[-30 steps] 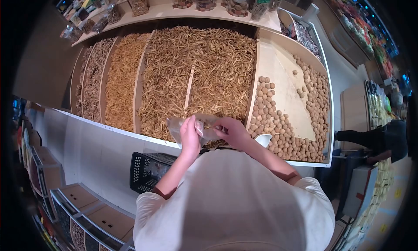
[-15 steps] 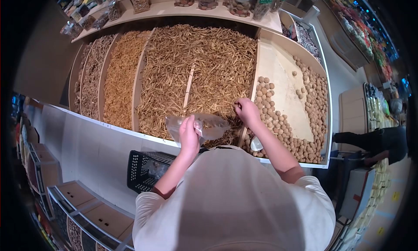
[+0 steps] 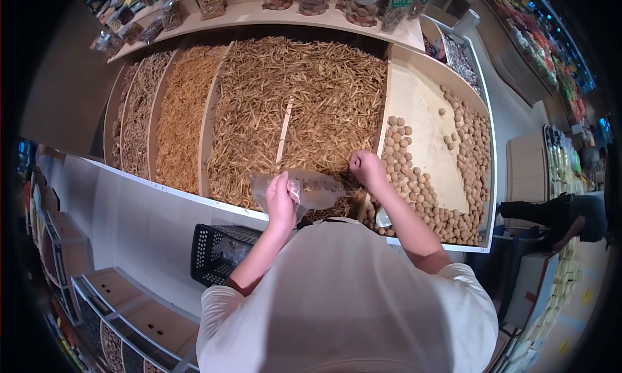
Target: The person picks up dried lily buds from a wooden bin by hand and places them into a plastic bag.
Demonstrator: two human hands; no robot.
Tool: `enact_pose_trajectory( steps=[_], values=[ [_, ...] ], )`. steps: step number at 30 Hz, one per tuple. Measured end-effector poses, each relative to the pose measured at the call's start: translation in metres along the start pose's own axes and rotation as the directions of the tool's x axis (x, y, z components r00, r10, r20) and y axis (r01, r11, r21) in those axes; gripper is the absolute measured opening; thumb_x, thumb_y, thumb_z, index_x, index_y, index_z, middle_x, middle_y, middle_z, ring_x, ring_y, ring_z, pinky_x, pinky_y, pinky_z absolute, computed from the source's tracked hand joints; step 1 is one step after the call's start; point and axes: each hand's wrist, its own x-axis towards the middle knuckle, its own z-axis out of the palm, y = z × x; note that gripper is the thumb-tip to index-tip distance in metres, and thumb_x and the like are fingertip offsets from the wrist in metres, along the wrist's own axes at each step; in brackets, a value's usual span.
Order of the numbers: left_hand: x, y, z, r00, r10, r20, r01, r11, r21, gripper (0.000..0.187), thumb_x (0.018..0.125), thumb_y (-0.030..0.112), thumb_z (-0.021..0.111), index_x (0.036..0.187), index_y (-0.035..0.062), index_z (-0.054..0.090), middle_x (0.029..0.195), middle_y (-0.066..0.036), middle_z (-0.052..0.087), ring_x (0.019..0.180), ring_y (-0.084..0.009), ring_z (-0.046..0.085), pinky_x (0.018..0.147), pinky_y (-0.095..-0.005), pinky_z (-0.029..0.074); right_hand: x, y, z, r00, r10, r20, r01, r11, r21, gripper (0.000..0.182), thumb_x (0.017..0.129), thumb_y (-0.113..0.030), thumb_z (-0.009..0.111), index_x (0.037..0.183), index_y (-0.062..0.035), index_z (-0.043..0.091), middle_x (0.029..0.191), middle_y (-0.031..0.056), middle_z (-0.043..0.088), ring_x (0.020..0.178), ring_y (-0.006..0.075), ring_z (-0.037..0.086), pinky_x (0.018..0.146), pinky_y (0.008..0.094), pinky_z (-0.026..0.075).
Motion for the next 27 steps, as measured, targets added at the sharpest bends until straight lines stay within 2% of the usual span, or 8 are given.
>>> enact_pose_trajectory(
  steps=[4,6,7,9,10,12,22,27],
  values=[
    [0.003,-0.002,0.003,0.998,-0.041,-0.042,0.041,0.999,0.006,0.019,0.101,0.019,0.051,0.084,0.0120,0.054,0.068,0.006,0.051,0.058,-0.0034,0.048,0.050,-0.0210,0.038,-0.013,0.001,-0.011,1.000,0.028,-0.001,-0.028,0.997,0.072,0.006,0.075,-0.008,0.067,0.072,-0.0052,0.062,0.070,0.0145,0.063,0.068,0.0340,0.064,0.064,0.0405,0.052],
    [0.013,-0.010,-0.014,0.993,-0.038,0.116,0.037,0.999,0.011,0.017,0.101,0.021,0.050,0.093,0.0081,0.058,0.078,0.001,0.059,0.069,-0.0082,0.058,0.063,-0.0247,0.047,-0.018,0.002,-0.014,0.999,0.042,-0.022,-0.039,0.992,0.120,0.007,0.075,-0.006,0.070,0.072,-0.0056,0.063,0.065,0.0108,0.061,0.058,0.0247,0.061,0.057,0.0341,0.049],
    [0.014,-0.013,-0.016,0.992,-0.041,0.120,0.040,0.999,0.013,0.017,0.101,0.021,0.050,0.093,0.0081,0.058,0.078,0.001,0.059,0.069,-0.0082,0.058,0.063,-0.0247,0.047,-0.021,0.001,-0.016,0.999,0.046,-0.026,-0.043,0.992,0.119,0.007,0.075,-0.006,0.070,0.072,-0.0056,0.063,0.065,0.0108,0.061,0.058,0.0247,0.061,0.057,0.0341,0.049],
    [0.016,-0.016,-0.018,0.990,-0.043,0.137,0.042,0.999,0.015,0.018,0.101,0.021,0.050,0.091,0.0084,0.057,0.077,0.001,0.058,0.067,-0.0081,0.057,0.062,-0.0248,0.047,-0.024,-0.002,-0.021,0.986,0.162,0.040,-0.167,0.963,0.210,0.008,0.077,-0.005,0.070,0.073,-0.0061,0.064,0.061,0.0032,0.059,0.053,0.0110,0.054,0.053,0.0264,0.044],
    [0.016,-0.016,-0.018,0.989,-0.045,0.138,0.043,0.999,0.017,0.018,0.101,0.021,0.050,0.091,0.0084,0.057,0.077,0.001,0.058,0.067,-0.0081,0.057,0.062,-0.0248,0.047,-0.025,0.002,-0.019,0.986,0.164,0.039,-0.169,0.963,0.211,0.008,0.077,-0.005,0.070,0.073,-0.0061,0.064,0.061,0.0032,0.059,0.053,0.0110,0.054,0.053,0.0264,0.044],
    [0.016,-0.016,-0.018,0.989,-0.045,0.140,0.045,0.999,0.008,0.018,0.101,0.021,0.050,0.091,0.0086,0.057,0.076,0.001,0.058,0.067,-0.0083,0.057,0.062,-0.0252,0.047,-0.025,0.009,-0.013,0.966,0.229,0.119,-0.258,0.866,0.428,0.009,0.085,-0.003,0.067,0.077,-0.0052,0.063,0.064,-0.0075,0.054,0.058,0.0013,0.045,0.052,0.0191,0.037],
    [0.018,-0.016,-0.021,0.993,-0.042,0.111,0.042,0.999,0.003,0.018,0.101,0.021,0.049,0.093,0.0074,0.057,0.079,0.000,0.060,0.070,-0.0096,0.059,0.064,-0.0259,0.049,-0.026,-0.022,-0.028,0.960,0.265,0.084,-0.257,0.729,0.635,0.005,0.084,-0.003,0.068,0.082,-0.0050,0.064,0.069,-0.0074,0.058,0.059,-0.0006,0.047,0.054,0.0161,0.038],
    [0.020,-0.018,-0.026,0.988,-0.040,0.151,0.040,0.999,0.008,0.019,0.102,0.021,0.048,0.095,0.0066,0.058,0.082,-0.001,0.062,0.074,-0.0103,0.061,0.067,-0.0264,0.049,-0.043,-0.077,-0.067,0.988,0.080,0.129,-0.148,0.704,0.694,0.007,0.085,-0.003,0.068,0.082,-0.0053,0.062,0.069,-0.0093,0.053,0.061,-0.0009,0.046,0.053,0.0164,0.034]
  ],
)
